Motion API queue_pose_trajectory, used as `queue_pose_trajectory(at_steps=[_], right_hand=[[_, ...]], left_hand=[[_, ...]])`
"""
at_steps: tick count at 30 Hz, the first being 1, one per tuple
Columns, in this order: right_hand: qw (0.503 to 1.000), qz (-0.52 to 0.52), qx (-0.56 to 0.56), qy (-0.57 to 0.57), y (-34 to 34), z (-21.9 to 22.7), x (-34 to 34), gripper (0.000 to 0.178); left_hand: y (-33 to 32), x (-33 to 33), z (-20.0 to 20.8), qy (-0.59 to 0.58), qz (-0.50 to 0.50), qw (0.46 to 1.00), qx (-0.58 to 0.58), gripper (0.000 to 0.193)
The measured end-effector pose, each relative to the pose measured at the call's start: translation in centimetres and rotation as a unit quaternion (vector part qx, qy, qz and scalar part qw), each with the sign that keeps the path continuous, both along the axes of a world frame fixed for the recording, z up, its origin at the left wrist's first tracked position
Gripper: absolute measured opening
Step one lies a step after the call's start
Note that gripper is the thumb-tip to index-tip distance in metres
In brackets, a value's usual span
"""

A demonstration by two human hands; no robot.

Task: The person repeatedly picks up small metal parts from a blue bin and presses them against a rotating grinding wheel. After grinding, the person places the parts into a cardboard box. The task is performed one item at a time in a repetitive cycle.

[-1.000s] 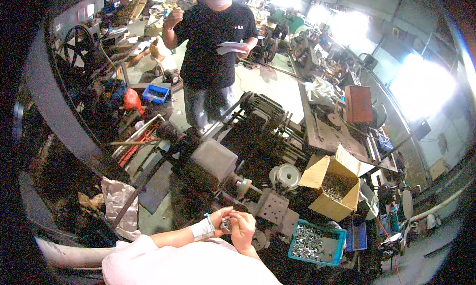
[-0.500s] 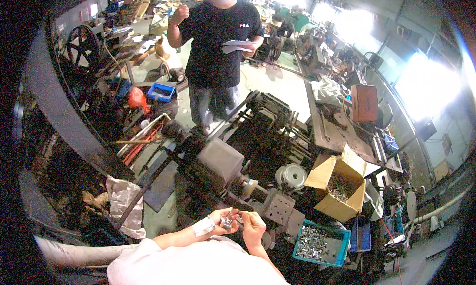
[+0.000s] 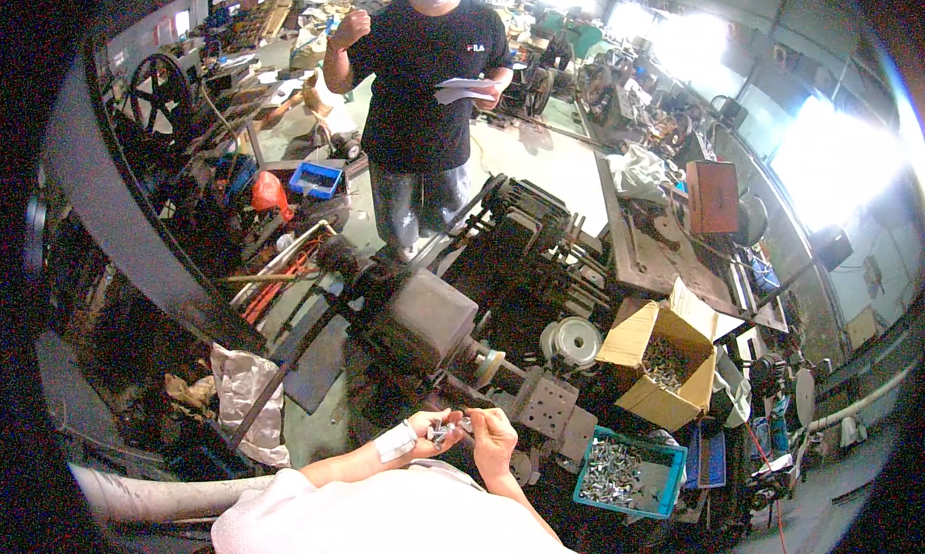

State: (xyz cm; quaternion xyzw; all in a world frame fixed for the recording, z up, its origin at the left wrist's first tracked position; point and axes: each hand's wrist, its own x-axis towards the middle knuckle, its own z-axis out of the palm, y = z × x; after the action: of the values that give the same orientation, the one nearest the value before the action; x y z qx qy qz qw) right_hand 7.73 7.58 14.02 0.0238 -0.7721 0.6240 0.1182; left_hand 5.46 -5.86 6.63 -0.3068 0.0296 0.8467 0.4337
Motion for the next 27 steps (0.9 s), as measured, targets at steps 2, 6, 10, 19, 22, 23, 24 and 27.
queue_pose_trajectory(at_steps=[2,6,10,19,22,23,24,27], right_hand=[[1.000,0.001,-0.003,0.006,0.0,0.0,-0.1,0.014],[1.000,-0.007,0.001,0.005,0.0,0.3,-0.2,0.014],[1.000,-0.003,-0.010,0.000,0.0,-0.3,-0.3,0.013],[1.000,0.010,-0.015,0.005,0.1,0.3,-0.5,0.013],[0.998,0.026,0.056,0.012,0.0,0.9,-0.6,0.009],[0.999,0.020,0.042,-0.006,-0.1,1.9,-0.4,0.009],[0.999,0.017,0.022,-0.017,-0.1,2.2,-0.2,0.009],[0.999,0.012,0.033,0.015,-0.4,1.5,-0.1,0.010]], left_hand=[[-0.3,0.0,-0.9,0.012,0.001,0.999,0.052,0.023],[-0.3,-0.1,1.0,0.124,0.019,0.992,-0.015,0.021],[-0.2,-0.3,1.4,0.132,0.024,0.991,0.018,0.023],[0.0,-0.3,0.1,0.031,0.010,0.999,0.000,0.025],[-0.1,-0.2,0.2,0.031,0.049,0.998,-0.031,0.030],[0.2,-0.2,1.2,0.032,0.038,0.999,-0.020,0.030],[0.3,0.0,2.2,0.038,0.032,0.999,-0.015,0.030],[0.2,0.4,3.4,-0.021,0.050,0.999,-0.005,0.030]])
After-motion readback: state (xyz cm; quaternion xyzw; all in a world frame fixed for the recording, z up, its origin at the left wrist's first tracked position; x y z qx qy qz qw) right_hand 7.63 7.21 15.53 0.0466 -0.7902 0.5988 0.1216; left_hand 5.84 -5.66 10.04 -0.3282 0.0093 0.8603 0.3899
